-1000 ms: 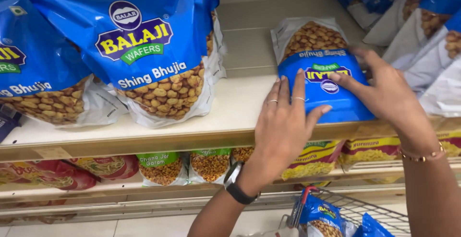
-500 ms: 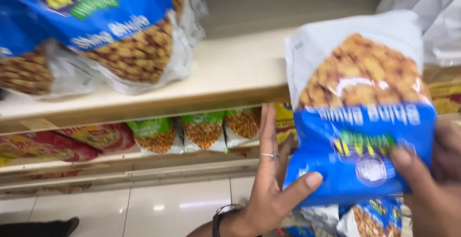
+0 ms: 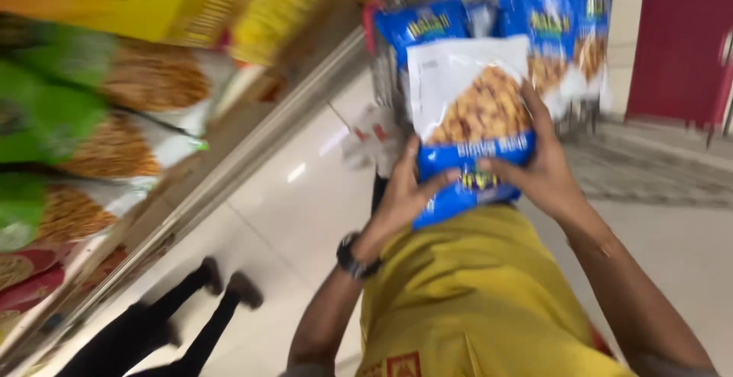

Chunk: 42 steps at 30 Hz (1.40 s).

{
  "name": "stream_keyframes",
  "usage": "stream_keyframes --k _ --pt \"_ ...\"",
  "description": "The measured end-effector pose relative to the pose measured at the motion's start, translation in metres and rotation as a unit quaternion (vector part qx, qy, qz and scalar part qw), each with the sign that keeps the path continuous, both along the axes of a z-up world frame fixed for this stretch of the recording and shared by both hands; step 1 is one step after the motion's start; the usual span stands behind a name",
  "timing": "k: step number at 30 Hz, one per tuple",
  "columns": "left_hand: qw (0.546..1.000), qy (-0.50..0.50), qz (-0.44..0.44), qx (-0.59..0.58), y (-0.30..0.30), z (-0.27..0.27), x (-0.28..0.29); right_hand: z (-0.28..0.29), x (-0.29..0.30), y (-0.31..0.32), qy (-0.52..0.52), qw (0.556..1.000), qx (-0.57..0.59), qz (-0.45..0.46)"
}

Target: Removing snack packages from a store shelf and wiping the shelf clean with a cloth.

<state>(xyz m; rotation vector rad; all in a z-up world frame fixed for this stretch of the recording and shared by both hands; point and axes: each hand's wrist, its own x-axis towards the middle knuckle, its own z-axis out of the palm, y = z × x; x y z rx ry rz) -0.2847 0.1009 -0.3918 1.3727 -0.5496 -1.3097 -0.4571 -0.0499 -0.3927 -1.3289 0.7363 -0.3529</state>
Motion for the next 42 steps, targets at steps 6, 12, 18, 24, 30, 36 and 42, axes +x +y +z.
stream_keyframes --k 6,12,18,24,30,36,42 --pt "0.999 0.001 -0.050 0.009 -0.032 -0.048 -0.029 -0.052 -0.039 0.014 0.028 0.992 -0.012 -0.123" --pt "0.989 -0.123 -0.080 -0.011 -0.098 -0.086 -0.019 -0.053 -0.021 -0.033 0.014 0.966 0.088 -0.244" --pt "0.956 -0.291 -0.016 -0.041 -0.137 -0.139 0.011 -0.168 0.003 -0.082 -0.079 0.985 0.016 -0.154" --pt "0.842 -0.535 -0.063 0.002 -0.092 -0.137 -0.017 -0.154 0.002 -0.070 0.045 0.961 -0.264 -0.065" --pt "0.767 -0.621 -0.159 0.040 -0.052 -0.128 -0.015 -0.129 -0.021 -0.014 0.174 0.939 -0.296 0.013" --pt "0.729 -0.658 -0.187 0.028 -0.030 -0.162 -0.012 -0.117 -0.011 0.032 0.321 0.839 -0.402 0.179" --pt "0.764 -0.624 -0.157 -0.053 -0.023 -0.165 -0.005 -0.118 -0.005 0.046 0.360 0.809 -0.428 0.182"
